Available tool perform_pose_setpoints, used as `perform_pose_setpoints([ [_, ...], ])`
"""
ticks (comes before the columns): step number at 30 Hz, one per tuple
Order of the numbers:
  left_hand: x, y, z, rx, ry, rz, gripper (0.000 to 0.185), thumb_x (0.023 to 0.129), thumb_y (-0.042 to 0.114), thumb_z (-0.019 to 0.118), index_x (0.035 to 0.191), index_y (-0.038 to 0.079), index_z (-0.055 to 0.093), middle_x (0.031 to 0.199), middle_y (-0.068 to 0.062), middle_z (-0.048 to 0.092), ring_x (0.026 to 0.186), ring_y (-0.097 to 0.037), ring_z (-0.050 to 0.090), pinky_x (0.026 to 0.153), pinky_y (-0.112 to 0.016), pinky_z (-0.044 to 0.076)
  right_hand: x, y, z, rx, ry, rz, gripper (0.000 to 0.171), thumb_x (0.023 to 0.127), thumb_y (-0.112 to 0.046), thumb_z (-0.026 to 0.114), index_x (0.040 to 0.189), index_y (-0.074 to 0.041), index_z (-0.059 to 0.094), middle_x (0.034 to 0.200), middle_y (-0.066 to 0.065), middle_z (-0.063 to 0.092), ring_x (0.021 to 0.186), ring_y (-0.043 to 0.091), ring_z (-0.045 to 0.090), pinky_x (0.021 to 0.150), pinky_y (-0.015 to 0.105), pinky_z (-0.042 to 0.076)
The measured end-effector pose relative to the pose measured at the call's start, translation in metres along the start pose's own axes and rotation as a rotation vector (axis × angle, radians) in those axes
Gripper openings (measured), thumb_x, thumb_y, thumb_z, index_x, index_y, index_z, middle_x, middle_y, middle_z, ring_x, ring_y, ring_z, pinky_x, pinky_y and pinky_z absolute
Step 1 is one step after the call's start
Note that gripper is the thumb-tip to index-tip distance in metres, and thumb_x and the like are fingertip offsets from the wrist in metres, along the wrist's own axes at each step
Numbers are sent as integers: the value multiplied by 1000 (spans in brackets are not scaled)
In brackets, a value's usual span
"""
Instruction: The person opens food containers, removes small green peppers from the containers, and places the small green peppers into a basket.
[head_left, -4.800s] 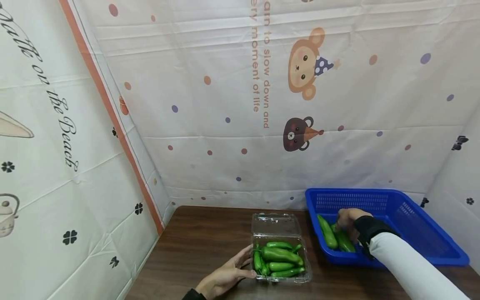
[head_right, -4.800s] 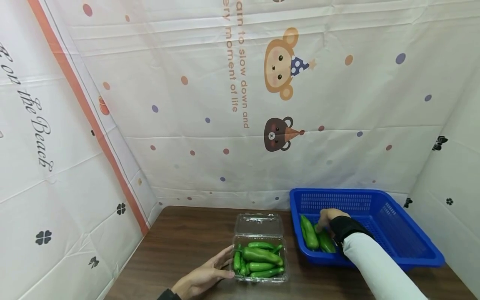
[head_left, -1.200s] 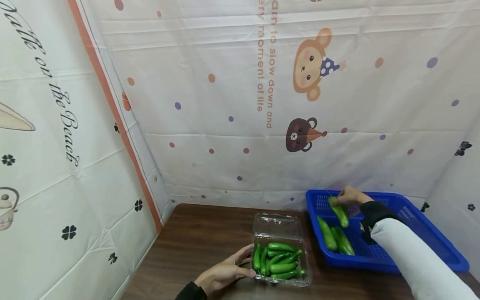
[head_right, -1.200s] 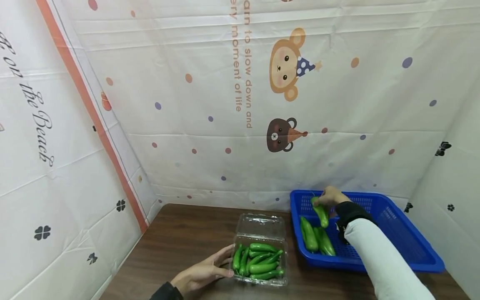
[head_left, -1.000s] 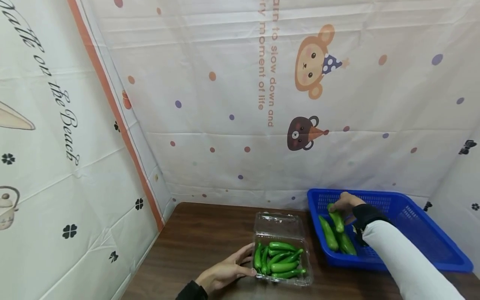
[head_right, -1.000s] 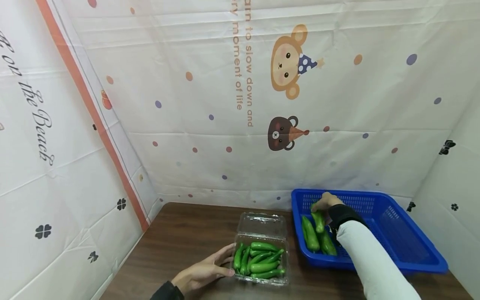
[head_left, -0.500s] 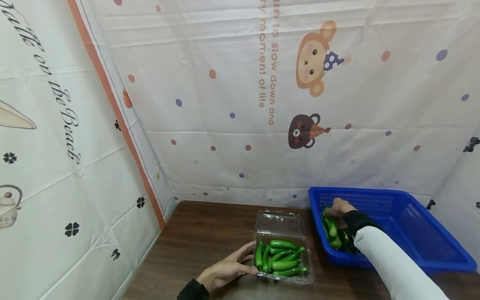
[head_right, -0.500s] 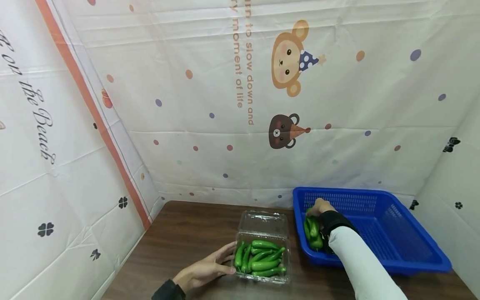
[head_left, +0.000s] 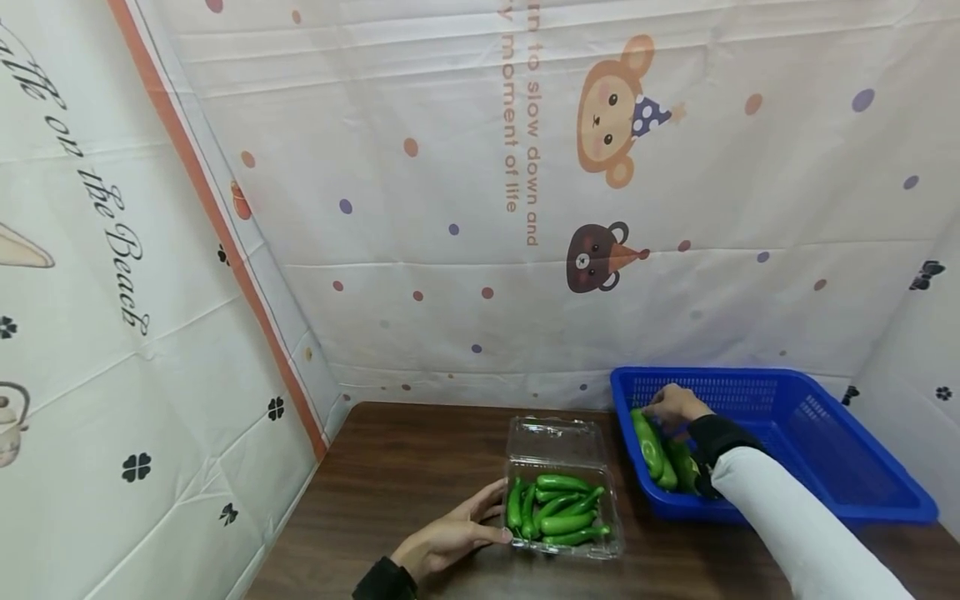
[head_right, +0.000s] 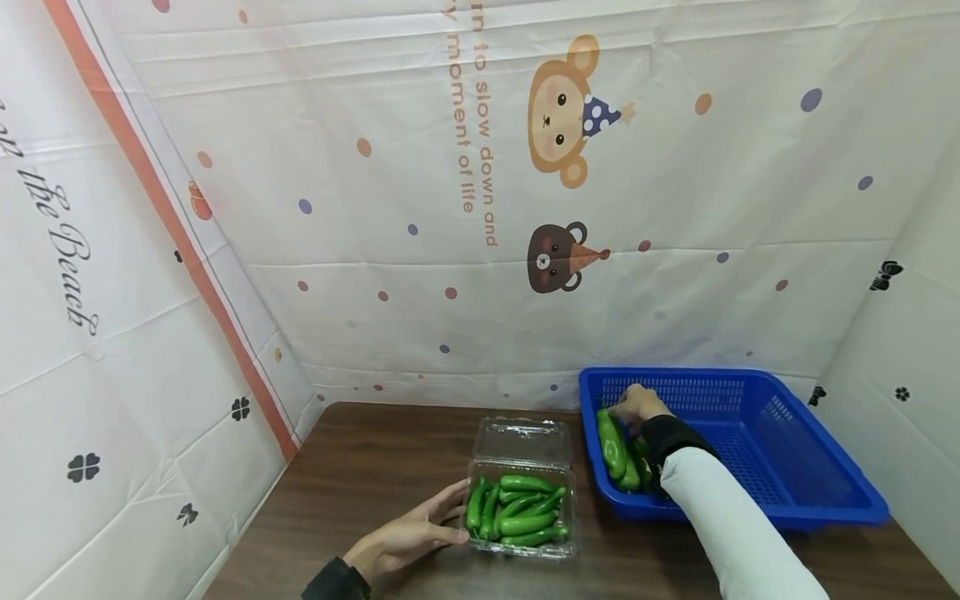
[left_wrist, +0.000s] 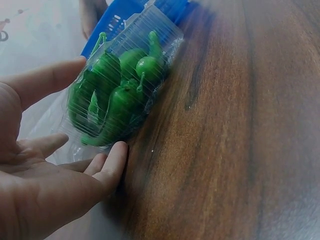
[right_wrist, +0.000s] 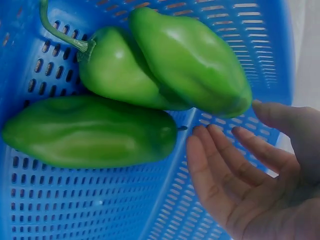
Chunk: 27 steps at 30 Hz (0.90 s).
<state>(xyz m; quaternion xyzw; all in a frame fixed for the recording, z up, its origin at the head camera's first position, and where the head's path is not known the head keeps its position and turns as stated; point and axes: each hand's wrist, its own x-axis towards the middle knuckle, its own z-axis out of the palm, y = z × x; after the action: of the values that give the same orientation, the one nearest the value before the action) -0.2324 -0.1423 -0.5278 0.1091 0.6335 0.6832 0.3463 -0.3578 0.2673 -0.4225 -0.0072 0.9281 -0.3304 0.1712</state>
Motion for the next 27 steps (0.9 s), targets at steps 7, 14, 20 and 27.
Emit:
perform_pose_setpoints([
  [7,3,0,2,4,-10,4,86,97,9,68,166,17,17,170,-22,12,156,-46,16,123,-60,30,-24,-22,-9,-94,101,-178,40,104,-13,53,128,18,58,84,20,68,66,22,64,59,39,59],
  [14,-2,-1,0,-1,-14,7,88,97,11,70,166,17,16,171,-22,12,156,-47,15,122,-56,34,-39,-61,5,-222,319,-335,32,100,-14,57,121,9,67,92,22,72,58,16,58,49,30,43],
  [20,-4,-1,1,28,-12,-13,88,97,15,71,166,18,16,170,-23,12,155,-48,16,121,-56,35,-57,-96,42,-244,411,-498,19,97,-8,62,109,-2,75,95,15,75,55,9,58,44,23,37],
  [27,0,1,3,42,4,-14,87,97,13,71,165,18,18,170,-22,15,154,-47,20,120,-57,36,-70,-110,82,-267,124,-707,12,94,-7,70,105,-5,75,88,3,74,72,5,65,60,19,53],
])
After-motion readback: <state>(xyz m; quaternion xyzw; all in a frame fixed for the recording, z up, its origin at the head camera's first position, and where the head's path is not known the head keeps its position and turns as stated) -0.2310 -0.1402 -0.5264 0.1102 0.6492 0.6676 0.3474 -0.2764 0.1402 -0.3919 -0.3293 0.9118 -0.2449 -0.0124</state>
